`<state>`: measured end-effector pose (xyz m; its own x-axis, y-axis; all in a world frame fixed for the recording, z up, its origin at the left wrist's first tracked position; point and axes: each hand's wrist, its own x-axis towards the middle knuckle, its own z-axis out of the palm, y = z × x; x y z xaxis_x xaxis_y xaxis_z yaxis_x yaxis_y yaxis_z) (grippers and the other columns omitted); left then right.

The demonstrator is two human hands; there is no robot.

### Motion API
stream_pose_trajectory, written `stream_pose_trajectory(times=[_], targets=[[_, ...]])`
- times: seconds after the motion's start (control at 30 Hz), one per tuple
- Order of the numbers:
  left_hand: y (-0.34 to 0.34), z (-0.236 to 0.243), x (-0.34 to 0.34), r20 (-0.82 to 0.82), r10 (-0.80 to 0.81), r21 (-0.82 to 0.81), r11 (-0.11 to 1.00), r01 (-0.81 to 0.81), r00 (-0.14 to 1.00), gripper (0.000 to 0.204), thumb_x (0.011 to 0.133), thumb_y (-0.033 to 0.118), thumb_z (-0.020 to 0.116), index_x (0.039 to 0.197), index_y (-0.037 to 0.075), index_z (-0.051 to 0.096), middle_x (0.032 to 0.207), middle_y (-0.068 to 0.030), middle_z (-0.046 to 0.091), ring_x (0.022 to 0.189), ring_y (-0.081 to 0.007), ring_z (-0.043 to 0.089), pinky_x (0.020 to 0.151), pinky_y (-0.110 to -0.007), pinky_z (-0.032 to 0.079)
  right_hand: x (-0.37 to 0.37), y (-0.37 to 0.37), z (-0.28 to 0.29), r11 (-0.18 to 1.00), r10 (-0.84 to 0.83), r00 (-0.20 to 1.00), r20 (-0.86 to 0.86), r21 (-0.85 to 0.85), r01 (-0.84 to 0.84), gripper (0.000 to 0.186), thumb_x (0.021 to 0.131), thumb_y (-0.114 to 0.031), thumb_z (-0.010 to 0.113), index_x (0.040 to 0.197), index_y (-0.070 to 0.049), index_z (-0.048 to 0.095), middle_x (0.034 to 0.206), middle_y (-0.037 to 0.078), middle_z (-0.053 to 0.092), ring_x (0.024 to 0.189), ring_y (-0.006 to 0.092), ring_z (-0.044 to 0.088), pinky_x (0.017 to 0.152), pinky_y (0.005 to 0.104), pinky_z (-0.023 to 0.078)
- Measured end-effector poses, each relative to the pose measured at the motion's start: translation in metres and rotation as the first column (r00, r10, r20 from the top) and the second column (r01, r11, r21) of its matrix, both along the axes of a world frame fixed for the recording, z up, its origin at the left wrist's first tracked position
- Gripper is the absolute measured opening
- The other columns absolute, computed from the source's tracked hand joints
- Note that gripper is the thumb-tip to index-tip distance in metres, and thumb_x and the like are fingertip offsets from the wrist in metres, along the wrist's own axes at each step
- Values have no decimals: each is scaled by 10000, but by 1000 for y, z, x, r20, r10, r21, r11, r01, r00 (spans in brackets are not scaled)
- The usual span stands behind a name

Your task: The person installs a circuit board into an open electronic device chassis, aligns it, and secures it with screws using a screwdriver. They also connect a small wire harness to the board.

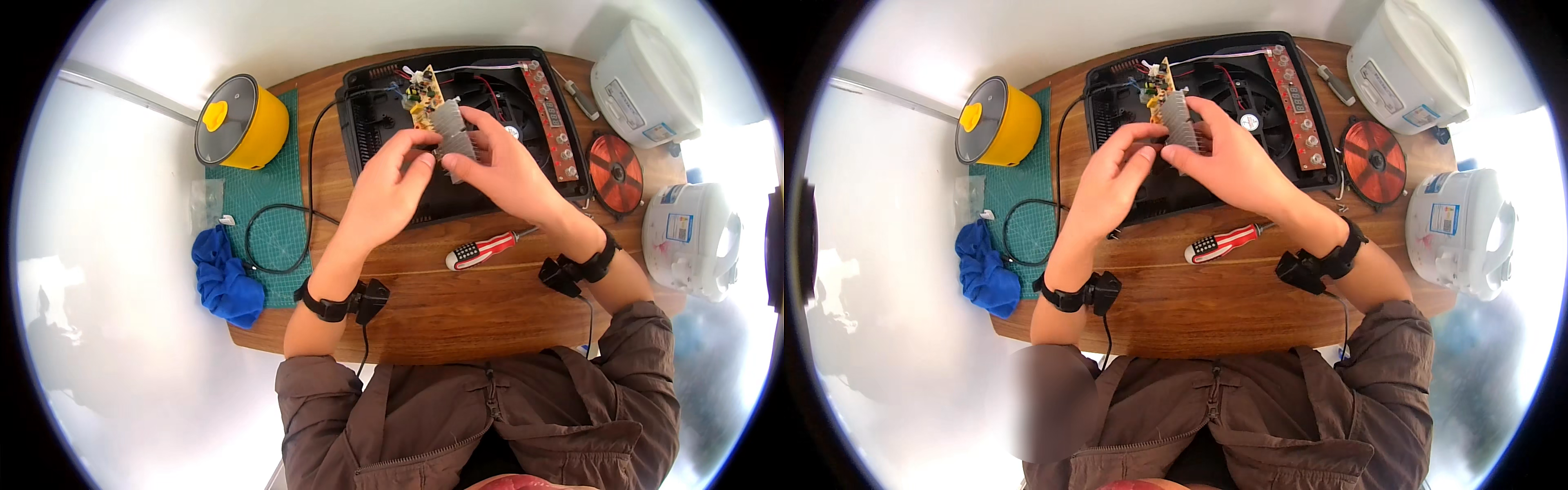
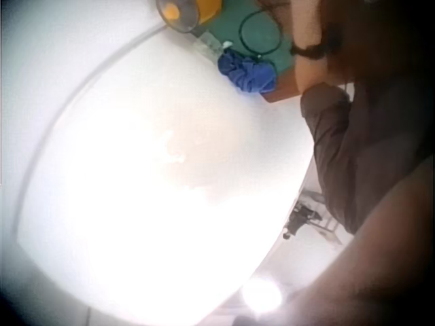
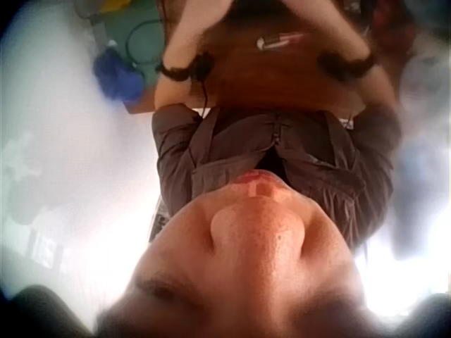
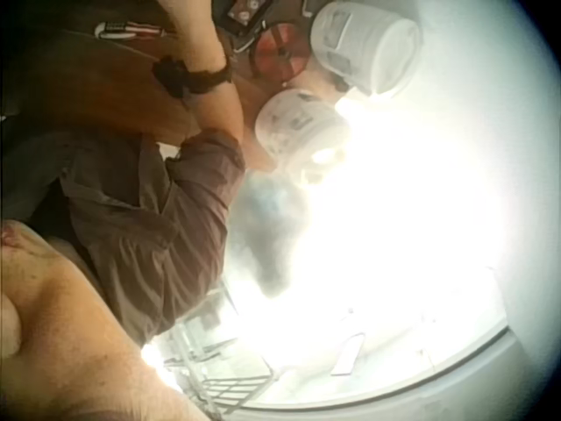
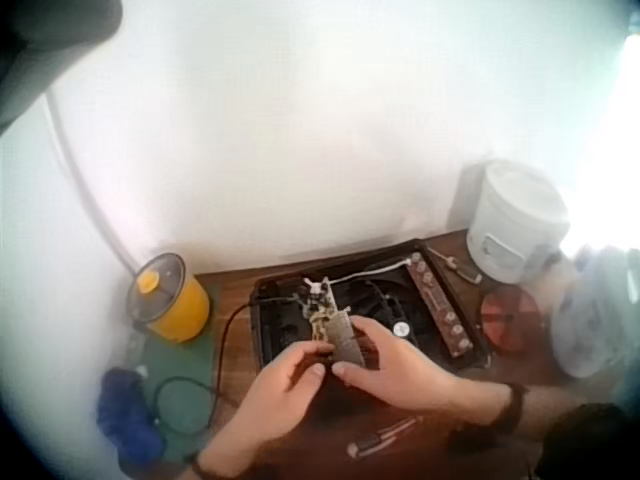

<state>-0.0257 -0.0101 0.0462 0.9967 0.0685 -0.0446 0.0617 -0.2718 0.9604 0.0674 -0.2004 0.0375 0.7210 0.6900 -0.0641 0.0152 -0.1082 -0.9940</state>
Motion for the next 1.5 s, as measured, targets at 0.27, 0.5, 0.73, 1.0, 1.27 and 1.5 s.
stream_pose_trajectory(times=[0.27, 0.5, 0.73, 1.0, 1.27, 1.5], targets=[[1, -12, -11, 396, 69, 545, 785, -295, 916, 354, 948, 102, 704, 1288, 51, 618, 1302, -149, 636, 1176, -355, 625, 960, -430, 517, 4, -5, 1, 989, -80, 914, -398, 84, 123, 698, 974, -32, 531, 1599, 36, 227, 1287, 205, 671, 1147, 252, 699, 1020, 367, 518], [19, -33, -10, 450, 51, 678, 630, -378, 891, 661, 759, 321, 909, 1296, 72, 616, 1286, -114, 652, 1204, -335, 607, 1012, -451, 454, 1, -1, 0, 984, -37, 888, -459, 139, 113, 671, 970, -3, 522, 1585, 42, 258, 1328, 216, 654, 1219, 295, 681, 1042, 389, 523], [28, -40, -5, 446, 14, 661, 669, -340, 895, 748, 727, 329, 929, 1357, 90, 604, 1289, -105, 652, 1216, -320, 598, 1060, -457, 417, 3, -1, -3, 980, 0, 865, -501, 172, 100, 614, 961, 8, 527, 1545, 34, 338, 1349, 209, 645, 1253, 299, 661, 1062, 390, 510], [28, -42, -5, 286, 17, 600, 776, -193, 958, 655, 791, 241, 886, 1381, 146, 616, 1075, -44, 710, 1097, -239, 642, 1189, -496, 278, 8, -2, -10, 987, 11, 869, -495, 147, 71, 579, 951, 11, 539, 1511, -3, 391, 1330, 154, 659, 1220, 209, 643, 1023, 330, 492], [23, -35, -3, 194, 85, 535, 826, -178, 977, 597, 804, 185, 865, 1355, 156, 637, 1000, -44, 739, 1062, -222, 673, 1239, -503, 229, 8, -3, -10, 997, -11, 907, -421, 65, 43, 578, 963, 15, 568, 1513, 16, 392, 1314, 113, 646, 1211, 154, 606, 1023, 304, 486], [22, -31, -3, 179, 77, 575, 801, -168, 981, 638, 790, 195, 880, 1383, 169, 645, 976, -34, 702, 1030, -221, 660, 1238, -506, 233, 8, -3, -7, 984, 26, 1000, -6, -177, -27, 529, 950, -53, 679, 1446, 31, 513, 1266, 141, 652, 1085, 181, 653, 939, 339, 543]])
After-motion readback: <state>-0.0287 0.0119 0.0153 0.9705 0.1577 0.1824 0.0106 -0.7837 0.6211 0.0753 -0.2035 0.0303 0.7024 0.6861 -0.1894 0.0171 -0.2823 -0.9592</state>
